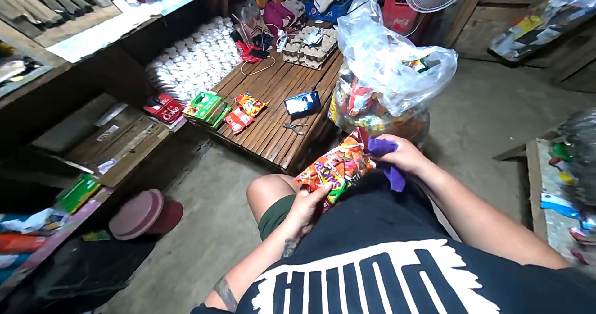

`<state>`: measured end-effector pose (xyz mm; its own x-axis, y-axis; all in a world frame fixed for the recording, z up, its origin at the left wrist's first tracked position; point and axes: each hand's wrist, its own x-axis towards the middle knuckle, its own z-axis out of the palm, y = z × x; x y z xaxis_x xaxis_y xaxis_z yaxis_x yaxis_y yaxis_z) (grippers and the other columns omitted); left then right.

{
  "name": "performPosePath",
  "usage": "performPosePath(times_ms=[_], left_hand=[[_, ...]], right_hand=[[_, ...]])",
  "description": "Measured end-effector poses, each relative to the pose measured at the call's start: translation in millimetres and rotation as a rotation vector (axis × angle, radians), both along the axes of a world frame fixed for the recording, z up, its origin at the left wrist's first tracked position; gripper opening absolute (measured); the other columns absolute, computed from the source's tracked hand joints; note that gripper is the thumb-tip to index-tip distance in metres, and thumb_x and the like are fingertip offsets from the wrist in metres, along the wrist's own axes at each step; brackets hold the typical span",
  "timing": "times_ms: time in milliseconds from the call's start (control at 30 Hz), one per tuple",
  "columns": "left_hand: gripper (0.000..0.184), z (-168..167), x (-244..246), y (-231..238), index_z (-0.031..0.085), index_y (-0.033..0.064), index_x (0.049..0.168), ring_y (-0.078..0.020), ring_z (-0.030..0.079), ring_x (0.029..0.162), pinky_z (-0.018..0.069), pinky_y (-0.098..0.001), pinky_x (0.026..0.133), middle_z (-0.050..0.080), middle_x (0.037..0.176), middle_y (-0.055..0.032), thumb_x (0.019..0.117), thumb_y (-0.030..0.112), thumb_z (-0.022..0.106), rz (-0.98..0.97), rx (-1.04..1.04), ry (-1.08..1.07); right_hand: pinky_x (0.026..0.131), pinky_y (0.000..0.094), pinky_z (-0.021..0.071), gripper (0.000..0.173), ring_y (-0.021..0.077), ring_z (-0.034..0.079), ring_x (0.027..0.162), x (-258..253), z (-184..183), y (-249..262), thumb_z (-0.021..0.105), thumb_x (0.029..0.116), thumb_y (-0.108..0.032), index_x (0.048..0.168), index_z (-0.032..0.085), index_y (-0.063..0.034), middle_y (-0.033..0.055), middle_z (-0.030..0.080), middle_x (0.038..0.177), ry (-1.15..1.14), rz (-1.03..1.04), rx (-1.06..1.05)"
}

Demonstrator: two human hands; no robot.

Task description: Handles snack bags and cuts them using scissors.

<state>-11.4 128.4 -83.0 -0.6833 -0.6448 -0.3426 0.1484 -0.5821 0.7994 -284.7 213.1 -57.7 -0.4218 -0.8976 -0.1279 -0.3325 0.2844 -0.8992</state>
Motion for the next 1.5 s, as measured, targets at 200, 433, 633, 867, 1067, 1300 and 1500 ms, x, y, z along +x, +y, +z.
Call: performPosePath(times_ms=[200,433,633,867,1067,1300,1500], left_hand=[[0.029,-0.9,-1.1,-0.9,0.05,-0.005,0.128,-0.0229,0.074,0.091,0.0626,-0.0396,0.083,0.073,0.101,-0.0163,0.1021,0.006,0.057,0.014,-0.041,-0.011],[0.028,-1.4,-3.2,0.0,0.049,-0.0047,0.128,-0.0245,0.074,0.09,0.0628,-0.0406,0.082,0.072,0.102,-0.0178,0.1022,0.005,0.055,0.03,-0.032,-0.001],[0.029,-3.4,-4.7,0.2,0.048,-0.0049,0.129,-0.0232,0.073,0.091,0.0622,-0.0399,0.084,0.072,0.103,-0.0171,0.103,0.006,0.054,0.046,-0.052,0.013],[0.028,-4.9,-0.6,0.6,0.05,-0.0054,0.127,-0.023,0.074,0.091,0.0623,-0.0391,0.084,0.072,0.102,-0.0176,0.1018,0.004,0.055,0.073,-0.038,0.006],[0.026,-5.6,3.1,0.9,0.051,-0.005,0.126,-0.0231,0.074,0.09,0.0628,-0.0394,0.083,0.073,0.1,-0.017,0.1018,0.005,0.054,0.067,-0.05,0.046],[0.024,-4.4,-9.4,0.9,0.049,-0.003,0.127,-0.0225,0.073,0.088,0.063,-0.0389,0.08,0.072,0.1,-0.0154,0.1044,0.005,0.049,-0.017,-0.01,0.006],[0.018,-7.7,-1.0,6.1,0.058,0.0063,0.107,-0.0072,0.068,0.074,0.0583,-0.0262,0.07,0.07,0.083,0.0008,0.0996,-0.002,0.044,0.021,-0.164,-0.075]], right_hand=[[0.085,0.0412,0.0564,0.034,0.0182,0.068,0.091,0.3,5.4,-4.7,0.076,0.0854,0.0,0.118,0.067,-0.0036,0.0131,0.07,0.102,0.046,-0.019,-0.05],[0.087,0.043,0.0566,0.039,0.0205,0.068,0.095,2.1,-5.3,-9.1,0.077,0.0849,-0.001,0.121,0.065,-0.0037,0.0142,0.07,0.107,0.003,-0.09,-0.087],[0.092,0.05,0.0547,0.039,0.0243,0.069,0.103,3.4,-4.4,-10.4,0.075,0.0848,0.002,0.123,0.067,-0.0053,0.0154,0.071,0.112,0.159,-0.122,-0.168],[0.092,0.0396,0.056,0.046,0.0179,0.065,0.106,-10.4,-11.7,-12.7,0.071,0.0888,0.002,0.133,0.058,-0.0026,0.0135,0.066,0.121,-0.227,-0.347,-0.276],[0.093,0.0356,0.0568,0.054,0.0133,0.066,0.107,-37.9,8.5,5.5,0.076,0.0908,-0.014,0.139,0.053,-0.0059,0.0097,0.066,0.122,-0.206,-0.486,-0.418],[0.112,0.0586,0.041,0.064,0.0375,0.049,0.138,51.3,20.8,-0.4,0.082,0.0757,-0.013,0.138,0.064,-0.0127,0.0183,0.058,0.143,0.508,0.266,-0.425],[0.111,0.0736,0.0309,0.042,0.0383,0.041,0.146,84.8,-6.5,-19.5,0.068,0.0914,-0.032,0.133,0.068,-0.0286,0.0017,0.056,0.15,0.779,0.68,-0.53]])
